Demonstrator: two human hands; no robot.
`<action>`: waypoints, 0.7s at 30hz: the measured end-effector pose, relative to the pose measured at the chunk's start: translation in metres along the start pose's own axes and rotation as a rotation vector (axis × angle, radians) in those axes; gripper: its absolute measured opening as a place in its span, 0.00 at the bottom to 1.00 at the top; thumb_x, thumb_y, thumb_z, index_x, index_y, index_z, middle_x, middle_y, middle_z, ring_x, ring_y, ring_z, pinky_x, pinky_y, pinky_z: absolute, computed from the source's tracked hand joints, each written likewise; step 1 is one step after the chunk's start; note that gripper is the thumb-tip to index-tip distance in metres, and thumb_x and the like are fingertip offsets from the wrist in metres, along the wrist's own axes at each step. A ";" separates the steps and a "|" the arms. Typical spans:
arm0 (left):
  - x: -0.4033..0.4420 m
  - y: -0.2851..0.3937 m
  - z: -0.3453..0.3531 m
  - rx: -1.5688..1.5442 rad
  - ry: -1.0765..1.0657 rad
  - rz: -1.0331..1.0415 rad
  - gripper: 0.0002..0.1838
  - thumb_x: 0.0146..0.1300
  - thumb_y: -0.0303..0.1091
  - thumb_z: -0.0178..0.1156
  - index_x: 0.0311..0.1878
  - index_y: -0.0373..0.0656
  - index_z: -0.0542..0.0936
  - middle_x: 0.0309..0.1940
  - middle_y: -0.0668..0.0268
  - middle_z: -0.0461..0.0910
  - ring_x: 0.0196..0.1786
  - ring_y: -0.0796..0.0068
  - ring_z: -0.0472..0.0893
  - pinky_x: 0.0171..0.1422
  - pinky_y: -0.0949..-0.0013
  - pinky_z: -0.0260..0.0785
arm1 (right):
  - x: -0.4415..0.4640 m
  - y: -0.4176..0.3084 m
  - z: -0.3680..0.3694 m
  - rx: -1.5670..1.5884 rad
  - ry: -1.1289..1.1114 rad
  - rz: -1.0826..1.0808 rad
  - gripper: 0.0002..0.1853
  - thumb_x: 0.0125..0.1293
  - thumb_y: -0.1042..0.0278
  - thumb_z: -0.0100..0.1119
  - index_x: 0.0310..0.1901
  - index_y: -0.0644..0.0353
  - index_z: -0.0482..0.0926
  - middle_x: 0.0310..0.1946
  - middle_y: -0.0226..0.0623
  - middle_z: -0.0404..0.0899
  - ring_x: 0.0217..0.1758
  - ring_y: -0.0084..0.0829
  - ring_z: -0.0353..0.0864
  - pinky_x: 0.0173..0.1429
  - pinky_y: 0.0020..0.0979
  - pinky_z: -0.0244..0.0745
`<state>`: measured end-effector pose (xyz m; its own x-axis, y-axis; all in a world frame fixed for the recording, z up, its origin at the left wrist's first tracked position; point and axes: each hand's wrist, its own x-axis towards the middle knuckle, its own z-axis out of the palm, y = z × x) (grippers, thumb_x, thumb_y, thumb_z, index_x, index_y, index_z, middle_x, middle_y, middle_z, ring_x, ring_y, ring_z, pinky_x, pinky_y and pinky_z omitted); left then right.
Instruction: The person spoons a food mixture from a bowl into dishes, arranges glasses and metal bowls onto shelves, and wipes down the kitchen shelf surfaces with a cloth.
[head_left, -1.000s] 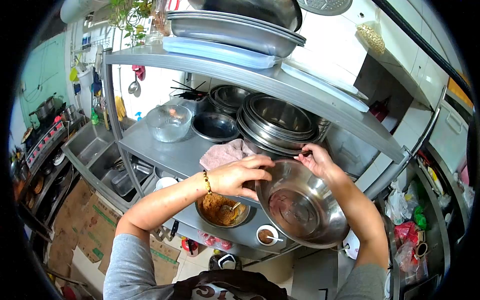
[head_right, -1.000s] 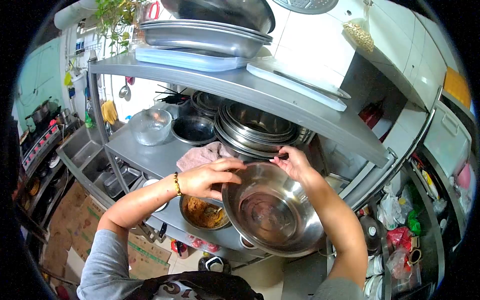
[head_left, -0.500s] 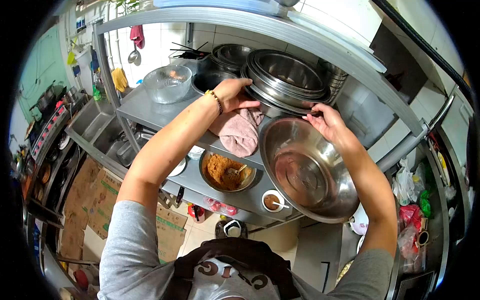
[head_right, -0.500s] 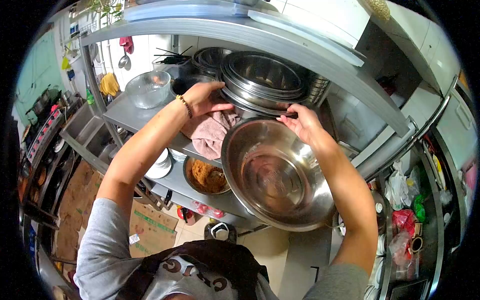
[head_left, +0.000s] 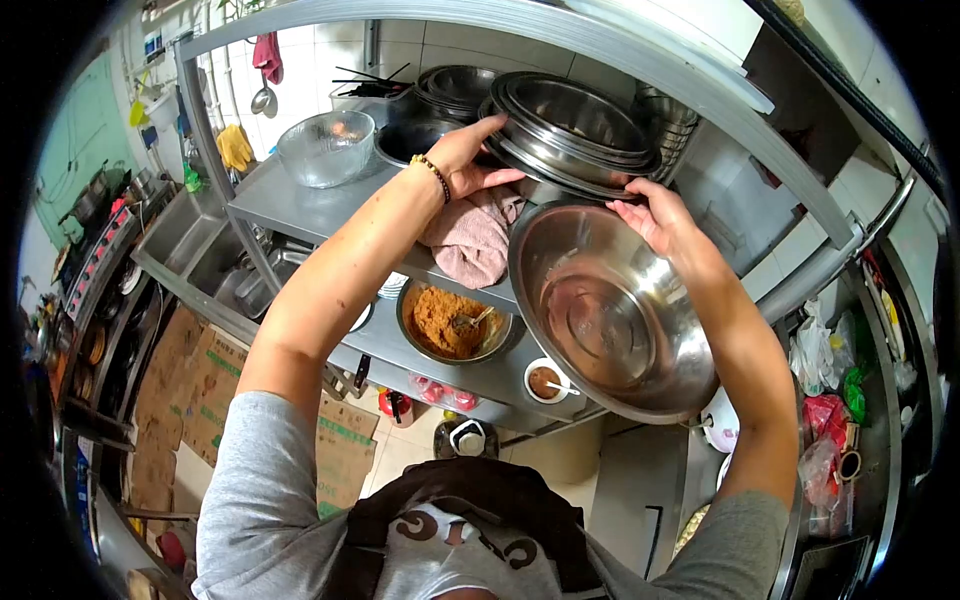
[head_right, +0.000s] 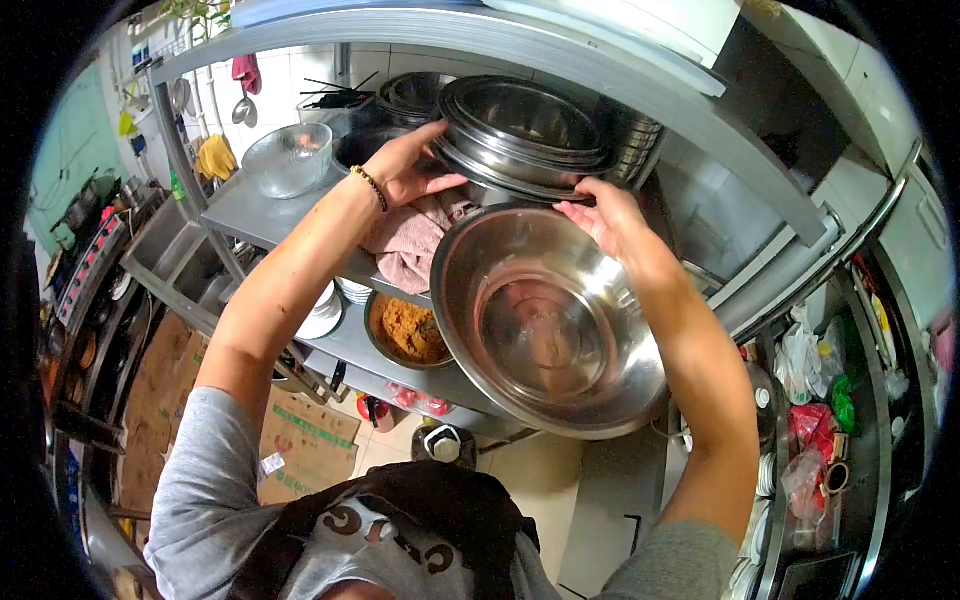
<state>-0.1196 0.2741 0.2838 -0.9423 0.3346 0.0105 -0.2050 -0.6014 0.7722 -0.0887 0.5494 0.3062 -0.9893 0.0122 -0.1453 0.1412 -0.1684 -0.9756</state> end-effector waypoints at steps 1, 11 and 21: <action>-0.001 0.000 0.002 -0.010 0.005 0.002 0.17 0.62 0.39 0.56 0.48 0.38 0.70 0.44 0.58 0.71 0.49 0.60 0.74 0.47 0.55 0.78 | 0.001 0.000 -0.003 0.003 -0.043 -0.022 0.11 0.59 0.75 0.50 0.43 0.71 0.71 0.42 0.51 0.73 0.40 0.41 0.79 0.41 0.25 0.81; 0.013 -0.012 -0.004 -0.137 -0.057 -0.031 0.20 0.59 0.33 0.58 0.53 0.38 0.68 0.51 0.53 0.70 0.49 0.57 0.76 0.43 0.61 0.80 | 0.000 -0.021 -0.018 0.013 -0.182 0.179 0.11 0.57 0.76 0.55 0.41 0.71 0.70 0.45 0.59 0.74 0.47 0.42 0.78 0.53 0.34 0.77; 0.031 -0.021 0.024 -0.083 0.091 -0.024 0.14 0.53 0.25 0.54 0.45 0.37 0.70 0.44 0.58 0.71 0.45 0.62 0.75 0.43 0.64 0.80 | 0.028 -0.017 -0.017 0.154 0.125 0.055 0.12 0.66 0.66 0.48 0.45 0.65 0.70 0.41 0.50 0.73 0.43 0.44 0.77 0.48 0.37 0.80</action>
<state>-0.1384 0.3143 0.2832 -0.9561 0.2848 -0.0684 -0.2458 -0.6533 0.7161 -0.1179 0.5692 0.3159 -0.9667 0.1192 -0.2265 0.1783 -0.3211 -0.9301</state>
